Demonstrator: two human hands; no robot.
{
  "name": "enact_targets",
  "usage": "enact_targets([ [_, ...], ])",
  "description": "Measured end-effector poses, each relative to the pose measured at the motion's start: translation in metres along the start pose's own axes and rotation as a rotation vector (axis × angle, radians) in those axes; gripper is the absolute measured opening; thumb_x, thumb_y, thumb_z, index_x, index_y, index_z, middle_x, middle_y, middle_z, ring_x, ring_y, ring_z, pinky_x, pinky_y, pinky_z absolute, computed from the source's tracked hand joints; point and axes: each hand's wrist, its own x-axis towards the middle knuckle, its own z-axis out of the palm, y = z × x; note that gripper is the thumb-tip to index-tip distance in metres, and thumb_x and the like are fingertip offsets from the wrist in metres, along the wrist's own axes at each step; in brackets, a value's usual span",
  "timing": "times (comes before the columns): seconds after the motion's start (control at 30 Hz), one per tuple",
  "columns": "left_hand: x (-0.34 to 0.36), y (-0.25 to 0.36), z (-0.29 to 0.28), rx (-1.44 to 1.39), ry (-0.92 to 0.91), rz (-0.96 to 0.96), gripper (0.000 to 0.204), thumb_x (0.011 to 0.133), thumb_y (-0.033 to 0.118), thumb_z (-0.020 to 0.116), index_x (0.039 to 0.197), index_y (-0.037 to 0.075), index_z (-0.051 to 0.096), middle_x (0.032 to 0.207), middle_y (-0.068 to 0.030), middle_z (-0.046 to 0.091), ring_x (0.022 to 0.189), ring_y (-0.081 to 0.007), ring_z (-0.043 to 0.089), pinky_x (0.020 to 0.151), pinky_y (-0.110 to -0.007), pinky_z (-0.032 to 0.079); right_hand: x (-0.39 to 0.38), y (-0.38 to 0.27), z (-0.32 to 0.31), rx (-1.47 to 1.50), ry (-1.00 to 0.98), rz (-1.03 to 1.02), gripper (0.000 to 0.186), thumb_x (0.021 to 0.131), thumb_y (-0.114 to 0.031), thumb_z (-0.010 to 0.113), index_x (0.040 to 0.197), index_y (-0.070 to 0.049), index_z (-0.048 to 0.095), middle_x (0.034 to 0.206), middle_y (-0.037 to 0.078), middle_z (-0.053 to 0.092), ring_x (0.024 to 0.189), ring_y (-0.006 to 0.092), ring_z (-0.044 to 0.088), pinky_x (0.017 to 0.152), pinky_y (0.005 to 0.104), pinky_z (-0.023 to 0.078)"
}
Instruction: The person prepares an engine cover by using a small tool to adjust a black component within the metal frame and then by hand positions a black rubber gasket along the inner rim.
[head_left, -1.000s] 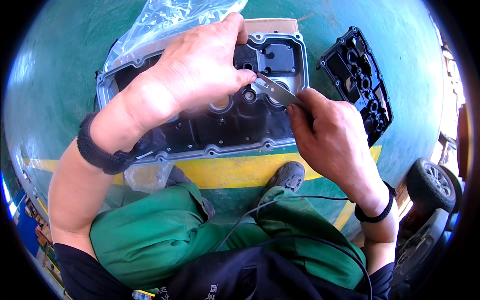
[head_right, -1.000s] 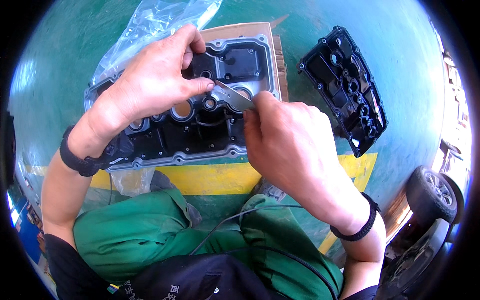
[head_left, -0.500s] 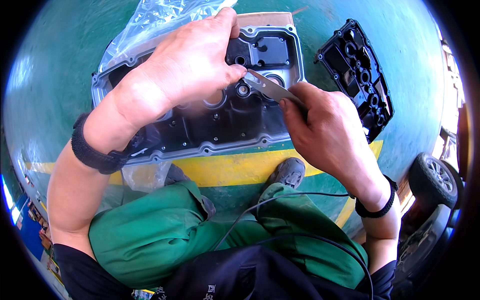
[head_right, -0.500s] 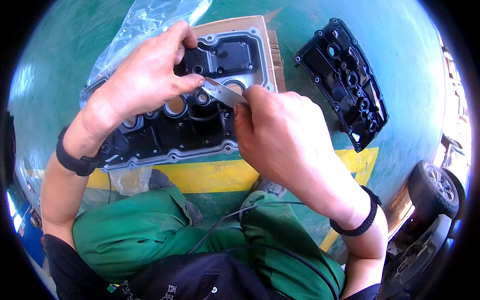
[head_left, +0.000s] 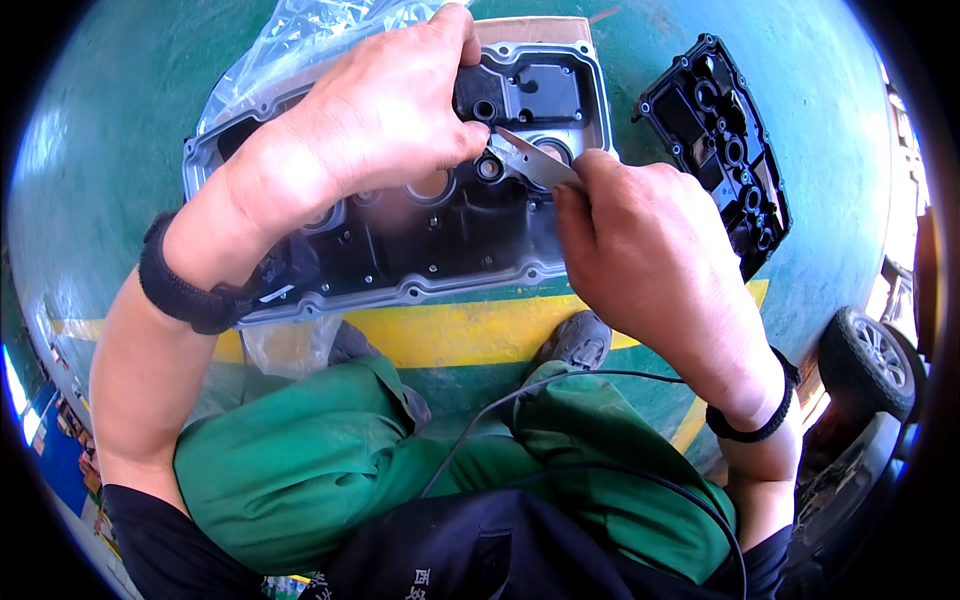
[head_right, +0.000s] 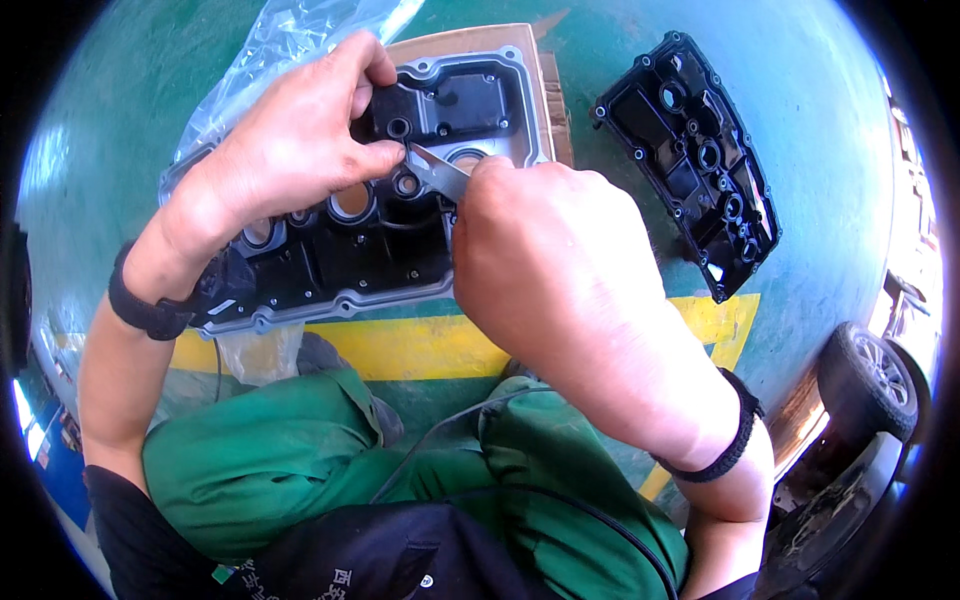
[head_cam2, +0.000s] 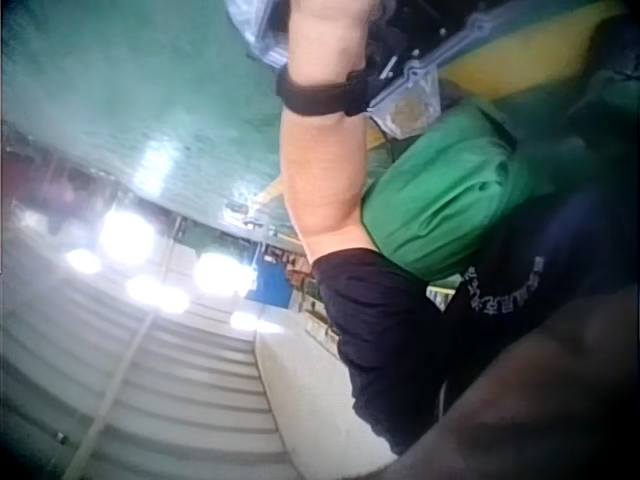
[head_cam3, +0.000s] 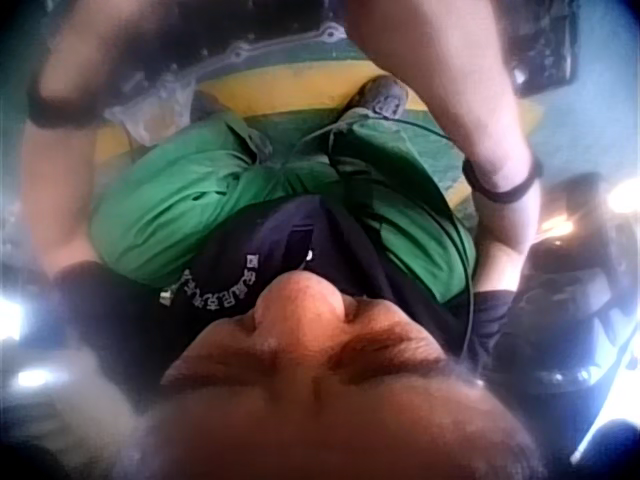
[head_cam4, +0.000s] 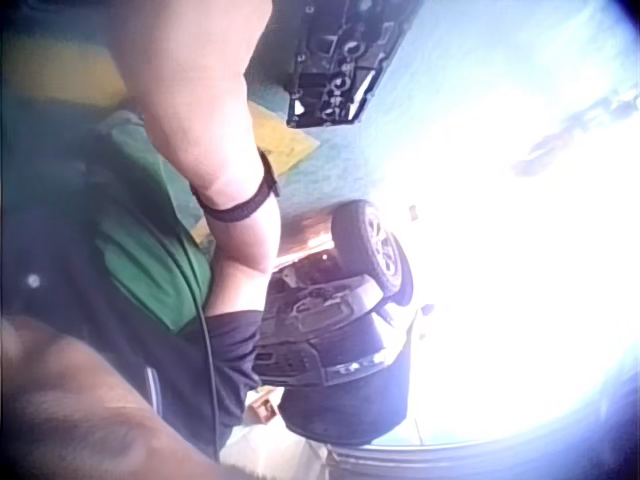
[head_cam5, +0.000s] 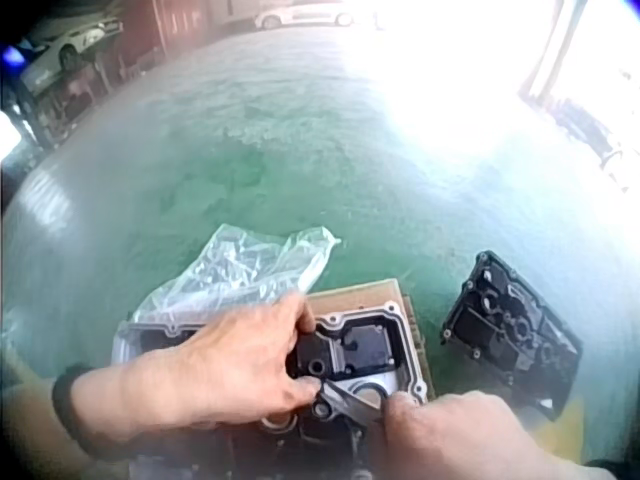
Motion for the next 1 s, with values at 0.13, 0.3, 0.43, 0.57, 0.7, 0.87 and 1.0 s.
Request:
enact_targets([
  [0.13, 0.002, 0.001, 0.0, -0.041, -0.047, -0.077, 0.049, 0.077, 0.016, 0.081, 0.115, 0.001, 0.053, 0.085, -0.012, 0.053, 0.08, -0.0285, 0.059, 0.074, -0.04, 0.051, -0.003, -0.002, 0.007, -0.053, 0.056, -0.056, 0.017, 0.092, -0.011, 0.061, 0.08, 0.001, 0.061, 0.068, 0.023, 0.066, 0.067, 0.0429, 0.069, 0.064, 0.051, 0.056],
  [0.3, 0.005, -0.001, 0.007, 0.028, -0.016, -0.005, 0.051, 0.076, 0.017, 0.081, 0.115, -0.001, 0.053, 0.086, -0.0148, 0.057, 0.082, -0.03, 0.06, 0.076, -0.041, 0.051, -0.007, -0.011, 0.017, -0.109, -0.053, 0.016, 0.011, 0.086, -0.004, 0.06, 0.08, 0.003, 0.065, 0.069, 0.024, 0.069, 0.067, 0.0392, 0.073, 0.063, 0.0452, 0.061],
  [0.43, -0.001, -0.005, 0.008, 0.017, -0.03, -0.047, 0.051, 0.077, 0.017, 0.081, 0.116, 0.0, 0.053, 0.088, -0.0158, 0.059, 0.083, -0.0316, 0.061, 0.078, -0.041, 0.051, -0.005, 0.004, 0.018, 0.06, -0.117, -0.109, 0.016, 0.085, -0.004, 0.06, 0.073, 0.004, 0.067, 0.069, 0.025, 0.068, 0.068, 0.0401, 0.073, 0.063, 0.0462, 0.061],
  [0.57, -0.007, -0.002, 0.008, 0.016, 0.006, -0.038, 0.052, 0.077, 0.018, 0.081, 0.117, 0.001, 0.053, 0.09, -0.0156, 0.059, 0.085, -0.0325, 0.061, 0.081, -0.042, 0.052, 0.004, 0.005, 0.012, 0.062, -0.201, -0.197, 0.017, 0.085, -0.005, 0.06, 0.073, 0.003, 0.07, 0.071, 0.024, 0.068, 0.068, 0.0404, 0.073, 0.064, 0.0471, 0.06],
  [0.7, -0.002, -0.009, 0.011, 0.032, 0.027, 0.029, 0.052, 0.077, 0.018, 0.08, 0.117, 0.001, 0.053, 0.091, -0.0151, 0.058, 0.086, -0.0318, 0.062, 0.083, -0.042, 0.052, 0.014, 0.007, 0.01, 0.048, -0.228, -0.419, 0.01, 0.084, -0.004, 0.061, 0.075, 0.002, 0.061, 0.065, 0.022, 0.061, 0.063, 0.0421, 0.066, 0.058, 0.0497, 0.053],
  [0.87, -0.004, -0.013, 0.013, 0.013, 0.006, -0.029, 0.052, 0.078, 0.018, 0.08, 0.119, 0.001, 0.053, 0.094, -0.0149, 0.059, 0.089, -0.0312, 0.062, 0.085, -0.042, 0.052, 0.007, 0.013, 0.025, -0.118, 0.021, -0.653, 0.01, 0.077, -0.005, 0.067, 0.068, -0.001, 0.07, 0.071, 0.018, 0.066, 0.064, 0.0351, 0.067, 0.062, 0.0379, 0.058],
  [1.0, -0.003, -0.012, 0.008, -0.052, -0.091, -0.115, 0.053, 0.078, 0.017, 0.08, 0.121, 0.0, 0.053, 0.09, -0.0123, 0.054, 0.088, -0.0265, 0.058, 0.084, -0.038, 0.051, 0.006, 0.006, 0.022, 0.063, -0.22, -0.273, 0.013, 0.088, -0.004, 0.06, 0.078, 0.003, 0.057, 0.067, 0.019, 0.056, 0.063, 0.0414, 0.063, 0.058, 0.0488, 0.051],
])
